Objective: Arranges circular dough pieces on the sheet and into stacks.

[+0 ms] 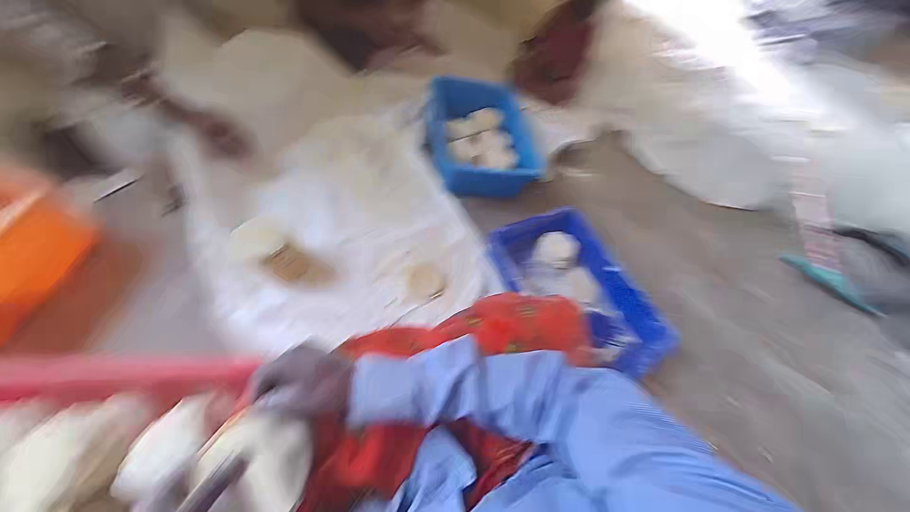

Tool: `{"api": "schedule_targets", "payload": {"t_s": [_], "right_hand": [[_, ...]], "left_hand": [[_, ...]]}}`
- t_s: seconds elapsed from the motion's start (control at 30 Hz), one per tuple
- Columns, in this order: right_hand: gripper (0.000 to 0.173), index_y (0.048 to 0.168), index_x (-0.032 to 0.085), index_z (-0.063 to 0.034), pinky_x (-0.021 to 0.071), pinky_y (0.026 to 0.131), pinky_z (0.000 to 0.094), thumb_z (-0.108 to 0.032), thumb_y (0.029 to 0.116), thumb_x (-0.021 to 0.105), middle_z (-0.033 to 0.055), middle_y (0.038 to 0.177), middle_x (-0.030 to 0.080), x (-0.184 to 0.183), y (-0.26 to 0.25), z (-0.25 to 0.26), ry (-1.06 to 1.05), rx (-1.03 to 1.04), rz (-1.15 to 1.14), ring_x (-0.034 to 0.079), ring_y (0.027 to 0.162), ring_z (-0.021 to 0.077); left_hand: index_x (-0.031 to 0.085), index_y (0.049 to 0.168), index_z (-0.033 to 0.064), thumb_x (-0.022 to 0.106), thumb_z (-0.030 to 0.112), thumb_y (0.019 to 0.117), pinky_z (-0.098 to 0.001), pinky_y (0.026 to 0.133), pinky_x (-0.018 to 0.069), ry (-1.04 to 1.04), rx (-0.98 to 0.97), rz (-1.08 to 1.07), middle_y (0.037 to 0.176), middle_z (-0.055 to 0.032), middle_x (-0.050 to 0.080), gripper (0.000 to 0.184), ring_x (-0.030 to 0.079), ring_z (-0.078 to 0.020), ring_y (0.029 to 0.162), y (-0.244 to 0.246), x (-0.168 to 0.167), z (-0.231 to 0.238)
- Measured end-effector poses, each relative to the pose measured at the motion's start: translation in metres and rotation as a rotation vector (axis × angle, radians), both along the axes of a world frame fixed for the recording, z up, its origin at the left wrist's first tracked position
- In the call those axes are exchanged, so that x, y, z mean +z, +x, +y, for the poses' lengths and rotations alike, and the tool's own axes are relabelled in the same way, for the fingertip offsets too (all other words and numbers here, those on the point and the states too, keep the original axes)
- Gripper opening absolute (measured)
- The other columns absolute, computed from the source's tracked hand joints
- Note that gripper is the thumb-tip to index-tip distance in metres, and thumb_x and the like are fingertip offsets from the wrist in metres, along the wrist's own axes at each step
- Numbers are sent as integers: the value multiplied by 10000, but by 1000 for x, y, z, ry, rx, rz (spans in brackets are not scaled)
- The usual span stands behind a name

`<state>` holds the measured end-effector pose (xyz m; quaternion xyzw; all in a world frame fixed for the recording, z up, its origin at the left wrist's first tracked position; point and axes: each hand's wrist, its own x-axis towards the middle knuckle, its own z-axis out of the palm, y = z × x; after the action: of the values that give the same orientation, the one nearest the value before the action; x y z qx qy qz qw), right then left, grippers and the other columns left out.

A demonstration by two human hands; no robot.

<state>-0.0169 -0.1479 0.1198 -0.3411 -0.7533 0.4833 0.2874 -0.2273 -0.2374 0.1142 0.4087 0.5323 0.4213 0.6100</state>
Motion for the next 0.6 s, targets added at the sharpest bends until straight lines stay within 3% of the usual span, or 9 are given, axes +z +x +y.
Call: {"api": "schedule_targets", "payload": {"t_s": [0.07,0.13,0.23,0.33,0.4,0.5,0.6], "right_hand": [[152,991,731,53,549,877,421,-67,970,639,159,943,731,0,-9,13,-16,79,-97,698,925,230],[127,946,732,-8,562,773,385,-108,959,654,84,854,715,-1,-14,22,-37,75,-112,681,808,157],[83,934,750,-81,556,686,274,-127,953,684,-4,808,725,4,-14,26,-58,57,-124,669,729,56],[66,942,758,-94,538,663,240,-131,951,704,-24,801,730,11,-18,28,15,89,-154,658,707,29],[61,943,757,-99,531,663,234,-134,944,706,-32,797,728,15,-25,30,58,115,-179,654,702,22],[66,948,755,-104,524,658,240,-154,948,711,-36,784,717,17,-32,37,91,134,-219,638,683,23],[91,961,748,-104,514,698,253,-176,964,692,-35,794,711,15,-35,44,72,123,-214,636,714,25]], "left_hand": [[635,1107,17,644,48,881,-333,745,637,-123,135,-30,917,-28,740,228,728,-132,816,7,3,5],[660,1105,-41,642,63,904,-378,778,634,-157,144,-145,929,-101,740,227,731,-183,833,1,-3,11],[676,1074,-14,567,113,1003,-358,824,620,-204,148,-416,949,-105,744,182,733,-174,874,-3,-7,13],[679,1101,28,498,253,1064,-323,815,620,-235,167,-575,965,-94,748,291,738,-152,892,-9,-12,11],[669,1128,21,500,274,1069,-320,819,623,-241,163,-606,976,-97,748,310,740,-154,899,-14,-13,9],[681,1075,-9,659,102,948,-342,811,632,-224,108,-602,938,-111,760,171,752,-172,857,-17,-14,7],[649,1100,-41,725,-20,849,-360,802,638,-219,100,-581,958,-130,750,263,750,-193,858,-18,-15,6]]}}
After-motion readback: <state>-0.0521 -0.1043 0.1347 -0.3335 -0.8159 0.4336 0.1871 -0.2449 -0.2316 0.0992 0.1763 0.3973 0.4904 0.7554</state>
